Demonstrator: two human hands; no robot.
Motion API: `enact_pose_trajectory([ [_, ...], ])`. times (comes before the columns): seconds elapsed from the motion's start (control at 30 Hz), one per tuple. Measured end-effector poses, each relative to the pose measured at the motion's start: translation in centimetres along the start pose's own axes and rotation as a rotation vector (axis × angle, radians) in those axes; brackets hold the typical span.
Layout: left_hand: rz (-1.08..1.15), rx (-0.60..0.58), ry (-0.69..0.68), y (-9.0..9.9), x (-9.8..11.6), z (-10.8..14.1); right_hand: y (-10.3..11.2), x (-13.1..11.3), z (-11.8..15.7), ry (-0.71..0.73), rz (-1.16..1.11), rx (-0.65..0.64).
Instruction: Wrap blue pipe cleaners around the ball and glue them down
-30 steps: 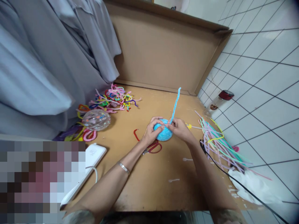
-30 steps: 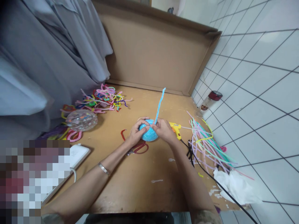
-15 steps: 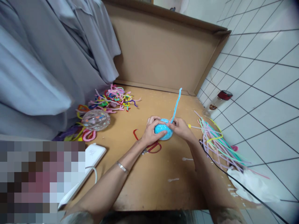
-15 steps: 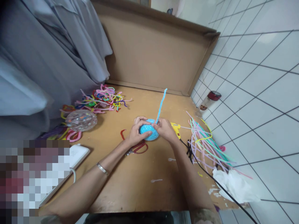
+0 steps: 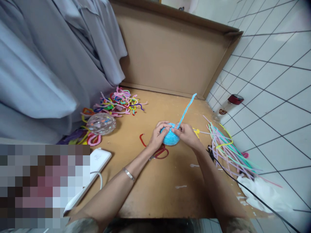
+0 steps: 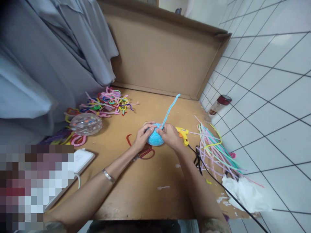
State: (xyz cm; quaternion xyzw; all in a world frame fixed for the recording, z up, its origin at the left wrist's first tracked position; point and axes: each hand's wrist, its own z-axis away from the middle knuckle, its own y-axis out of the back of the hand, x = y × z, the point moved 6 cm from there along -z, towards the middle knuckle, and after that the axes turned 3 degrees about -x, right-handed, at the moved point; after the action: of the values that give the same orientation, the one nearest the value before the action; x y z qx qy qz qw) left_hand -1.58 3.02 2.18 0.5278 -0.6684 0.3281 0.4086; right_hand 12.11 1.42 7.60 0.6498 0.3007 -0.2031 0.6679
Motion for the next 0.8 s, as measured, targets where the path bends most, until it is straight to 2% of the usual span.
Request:
enact_pose_trajectory([
  [0.27,0.040,0.047,0.061,0.2,-0.4,-0.2,-0.3,0.3,-0.1,0.037,-0.107,-0.049],
  [0.47,0.008,0.071,0.072,0.4,-0.5,-0.4,-0.3,-0.2,0.2,0.149,-0.275,-0.171],
  [0.8,0.006,0.069,0.065,0.4,-0.6,-0.6,0.2,-1.0,0.4,0.087,-0.333,-0.226],
])
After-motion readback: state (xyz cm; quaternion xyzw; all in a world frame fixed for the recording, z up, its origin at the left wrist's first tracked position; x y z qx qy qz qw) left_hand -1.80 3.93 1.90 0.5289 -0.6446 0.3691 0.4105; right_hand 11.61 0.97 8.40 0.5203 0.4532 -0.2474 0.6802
